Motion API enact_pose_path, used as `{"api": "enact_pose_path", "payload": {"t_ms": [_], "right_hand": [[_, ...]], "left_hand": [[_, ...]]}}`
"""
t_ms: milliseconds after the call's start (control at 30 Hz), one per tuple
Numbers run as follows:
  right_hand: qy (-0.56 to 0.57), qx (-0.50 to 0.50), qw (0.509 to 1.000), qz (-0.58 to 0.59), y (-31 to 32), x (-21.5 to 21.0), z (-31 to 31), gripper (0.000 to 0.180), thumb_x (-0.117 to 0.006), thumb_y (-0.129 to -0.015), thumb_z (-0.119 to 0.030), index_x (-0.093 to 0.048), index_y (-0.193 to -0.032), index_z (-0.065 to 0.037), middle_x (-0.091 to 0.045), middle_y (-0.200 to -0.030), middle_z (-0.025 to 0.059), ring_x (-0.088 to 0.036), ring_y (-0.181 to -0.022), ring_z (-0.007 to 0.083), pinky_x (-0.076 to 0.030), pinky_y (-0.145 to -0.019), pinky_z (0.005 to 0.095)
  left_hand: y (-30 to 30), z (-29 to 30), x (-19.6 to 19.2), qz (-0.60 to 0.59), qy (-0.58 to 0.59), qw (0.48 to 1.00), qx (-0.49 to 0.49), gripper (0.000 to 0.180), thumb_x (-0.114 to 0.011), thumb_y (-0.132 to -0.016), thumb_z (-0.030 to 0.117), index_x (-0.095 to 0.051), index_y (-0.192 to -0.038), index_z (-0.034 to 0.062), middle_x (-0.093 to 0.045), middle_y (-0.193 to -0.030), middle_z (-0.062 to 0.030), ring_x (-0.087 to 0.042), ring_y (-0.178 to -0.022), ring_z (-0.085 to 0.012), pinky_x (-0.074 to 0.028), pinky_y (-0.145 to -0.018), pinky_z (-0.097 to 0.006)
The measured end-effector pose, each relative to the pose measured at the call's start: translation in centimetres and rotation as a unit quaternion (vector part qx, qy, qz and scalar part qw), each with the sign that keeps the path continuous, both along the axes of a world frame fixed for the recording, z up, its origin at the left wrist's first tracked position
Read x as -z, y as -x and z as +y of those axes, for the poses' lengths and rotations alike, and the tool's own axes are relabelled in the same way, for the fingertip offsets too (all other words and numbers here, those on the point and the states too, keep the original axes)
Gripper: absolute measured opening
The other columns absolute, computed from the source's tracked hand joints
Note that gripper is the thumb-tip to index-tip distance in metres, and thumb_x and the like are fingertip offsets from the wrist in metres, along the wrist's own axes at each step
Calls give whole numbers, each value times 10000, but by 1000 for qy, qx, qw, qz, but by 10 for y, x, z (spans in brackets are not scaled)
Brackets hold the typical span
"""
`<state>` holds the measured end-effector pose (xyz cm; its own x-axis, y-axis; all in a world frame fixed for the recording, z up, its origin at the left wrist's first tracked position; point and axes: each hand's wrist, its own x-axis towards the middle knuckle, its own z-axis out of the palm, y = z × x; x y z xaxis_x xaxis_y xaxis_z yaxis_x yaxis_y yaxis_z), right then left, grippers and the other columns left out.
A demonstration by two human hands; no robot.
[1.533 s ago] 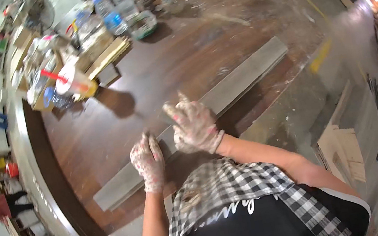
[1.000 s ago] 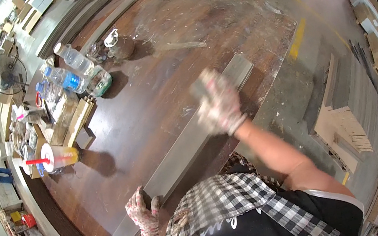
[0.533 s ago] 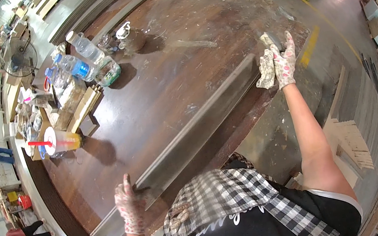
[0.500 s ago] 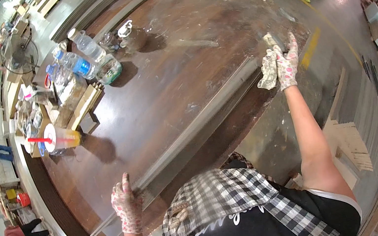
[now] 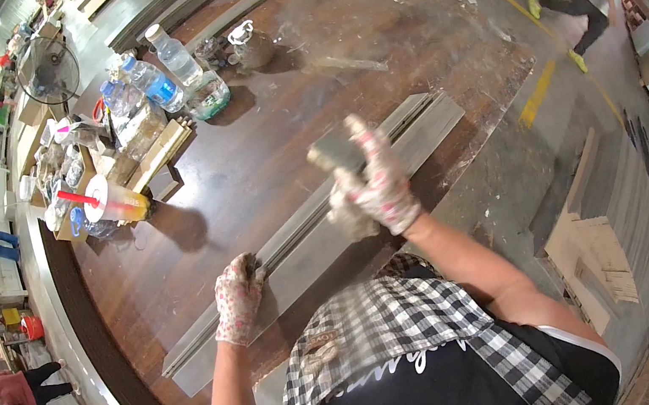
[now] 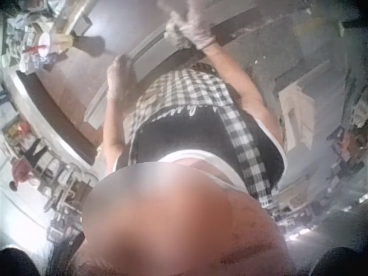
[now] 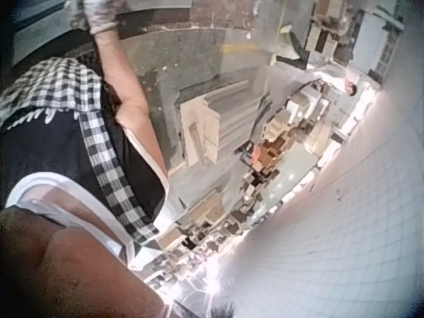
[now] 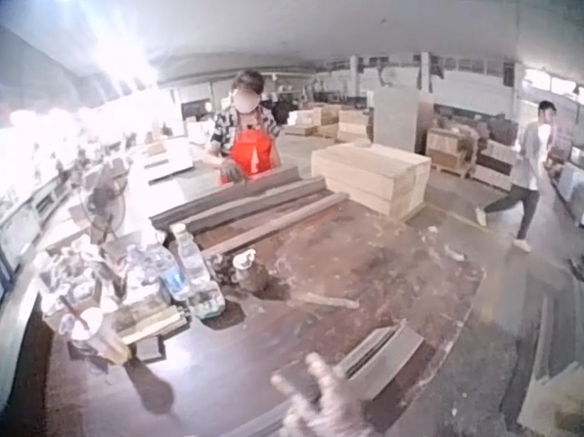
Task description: The person sands a long wood board by hand using a sanding block. They repeatedly rub the block along the length and edges of the wood while wearing gloves and an apron.
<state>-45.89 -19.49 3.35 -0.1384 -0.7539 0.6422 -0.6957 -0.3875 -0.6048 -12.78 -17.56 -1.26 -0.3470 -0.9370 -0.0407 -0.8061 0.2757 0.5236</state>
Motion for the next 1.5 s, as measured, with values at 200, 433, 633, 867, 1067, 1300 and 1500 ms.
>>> {"api": "enact_pose_path", "payload": {"t_ms": [200, 433, 633, 867, 1067, 1300, 1500], "right_hand": [[-56, -45, 995, -75, -11, 30, 10, 734, -754, -799, -99, -444, -1464, -70, -585, -1207, 158, -601, -1083, 333, -507, -927, 406], [-12, -11, 997, -72, -2, 31, 5, 740, -768, -787, -93, -444, -1450, -46, -591, -1235, 163, -598, -1107, 344, -502, -951, 416], [10, 18, 998, -61, 9, 28, 7, 736, -776, -781, -82, -446, -1437, -39, -581, -1307, 167, -595, -1127, 353, -497, -978, 433], [41, 35, 996, -75, 26, 6, 31, 709, -771, -795, -78, -449, -1421, 7, -566, -1355, 180, -581, -1148, 350, -494, -983, 440], [22, 27, 998, -56, 17, -8, 46, 725, -785, -779, -107, -467, -1422, 0, -611, -1281, 173, -589, -1111, 344, -505, -940, 426], [12, -6, 1000, 2, 20, 48, 38, 732, -787, -766, -85, -464, -1421, -32, -599, -1292, 181, -609, -1111, 370, -530, -915, 432], [-91, -26, 992, -81, 14, 34, 9, 696, -755, -818, -146, -461, -1445, -77, -576, -1214, 173, -606, -1094, 344, -511, -938, 414]], "left_hand": [[2, -32, -39, -77, -80, 984, 139, 533, -730, -857, 227, -557, -1334, 66, -640, -1230, -191, -607, -1132, -365, -495, -962, -455], [14, -49, -10, -239, 60, 960, 133, 680, -731, -840, 303, -479, -1420, 52, -561, -1328, -153, -551, -1186, -353, -496, -961, -456], [6, -69, -10, -239, 37, 959, 147, 779, -783, -777, 310, -463, -1419, 5, -554, -1278, -197, -533, -1173, -381, -485, -974, -461], [-7, -35, -57, -128, 121, 970, 165, 815, -845, -637, 163, -503, -1363, 22, -531, -1236, -208, -516, -1151, -398, -506, -942, -476], [37, 40, -37, -159, 83, 975, 130, 936, -865, -667, 331, -437, -1442, 30, -503, -1352, -206, -490, -1215, -414, -423, -1037, -511], [70, 42, -35, -184, 40, 980, 57, 1041, -895, -614, 302, -379, -1478, 34, -563, -1286, -169, -541, -1186, -358, -431, -997, -484], [72, 31, -44, -169, 12, 985, 21, 915, -870, -681, 369, -456, -1429, 43, -626, -1147, -143, -603, -1047, -335, -443, -939, -467]]}}
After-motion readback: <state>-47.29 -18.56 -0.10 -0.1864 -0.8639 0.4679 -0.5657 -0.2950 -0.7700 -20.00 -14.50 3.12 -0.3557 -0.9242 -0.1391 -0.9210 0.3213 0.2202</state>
